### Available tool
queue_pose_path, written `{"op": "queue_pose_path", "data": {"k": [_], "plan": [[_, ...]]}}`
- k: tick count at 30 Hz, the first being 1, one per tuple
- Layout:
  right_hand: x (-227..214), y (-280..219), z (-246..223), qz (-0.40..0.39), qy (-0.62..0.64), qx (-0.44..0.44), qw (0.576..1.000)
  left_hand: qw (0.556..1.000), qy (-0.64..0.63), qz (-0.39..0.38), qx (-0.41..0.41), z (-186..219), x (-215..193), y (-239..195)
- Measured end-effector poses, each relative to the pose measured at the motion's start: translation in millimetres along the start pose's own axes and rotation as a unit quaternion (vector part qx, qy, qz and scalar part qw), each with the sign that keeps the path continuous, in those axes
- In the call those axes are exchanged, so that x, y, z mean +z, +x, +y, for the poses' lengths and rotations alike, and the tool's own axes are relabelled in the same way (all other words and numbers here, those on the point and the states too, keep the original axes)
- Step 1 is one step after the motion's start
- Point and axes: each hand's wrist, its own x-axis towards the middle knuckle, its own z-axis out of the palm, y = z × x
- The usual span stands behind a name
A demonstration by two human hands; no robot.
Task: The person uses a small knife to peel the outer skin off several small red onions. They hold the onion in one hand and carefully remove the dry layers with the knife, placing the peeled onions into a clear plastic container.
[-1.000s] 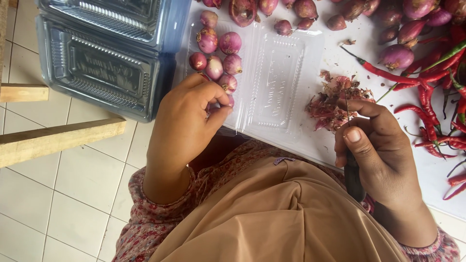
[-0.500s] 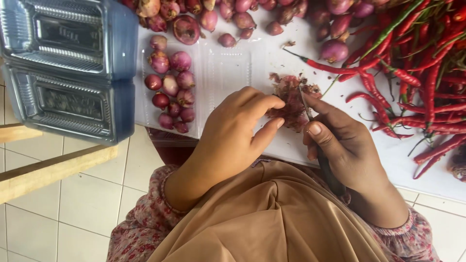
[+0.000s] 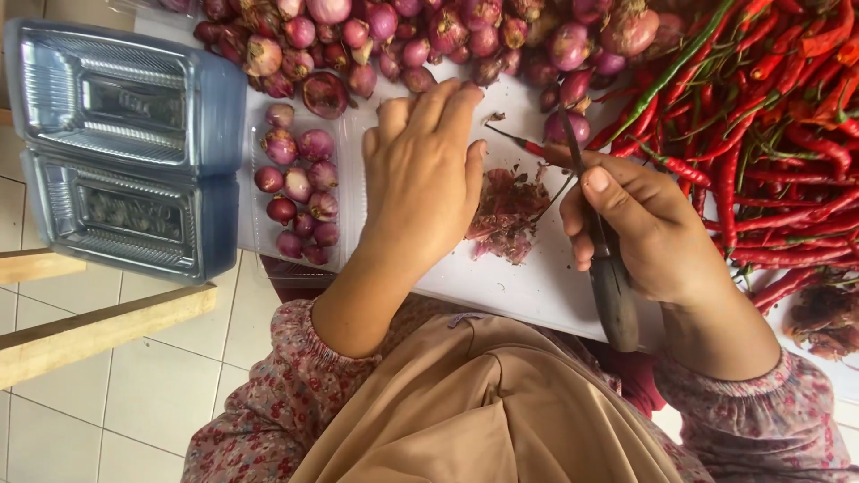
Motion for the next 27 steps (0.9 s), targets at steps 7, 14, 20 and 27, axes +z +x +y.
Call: {"op": "queue_pose_path", "data": {"k": [7, 14, 20, 27], "plan": [[4, 7, 13, -0.033, 0.085, 0.05, 0.995, 0.996, 0.038, -0.027, -0.076, -26, 7, 8], [8, 8, 21, -0.098, 0.095, 0.046, 0.99, 0.995, 0.027, 0.001, -0.095, -45, 8, 22], [6, 6, 25, -0.101, 0.107, 0.043, 0.988, 0.998, 0.023, 0.005, -0.06, -40, 19, 26], [6, 5, 25, -0.103, 0.094, 0.045, 0.989, 0.996, -0.04, 0.075, -0.015, -43, 19, 22]]}}
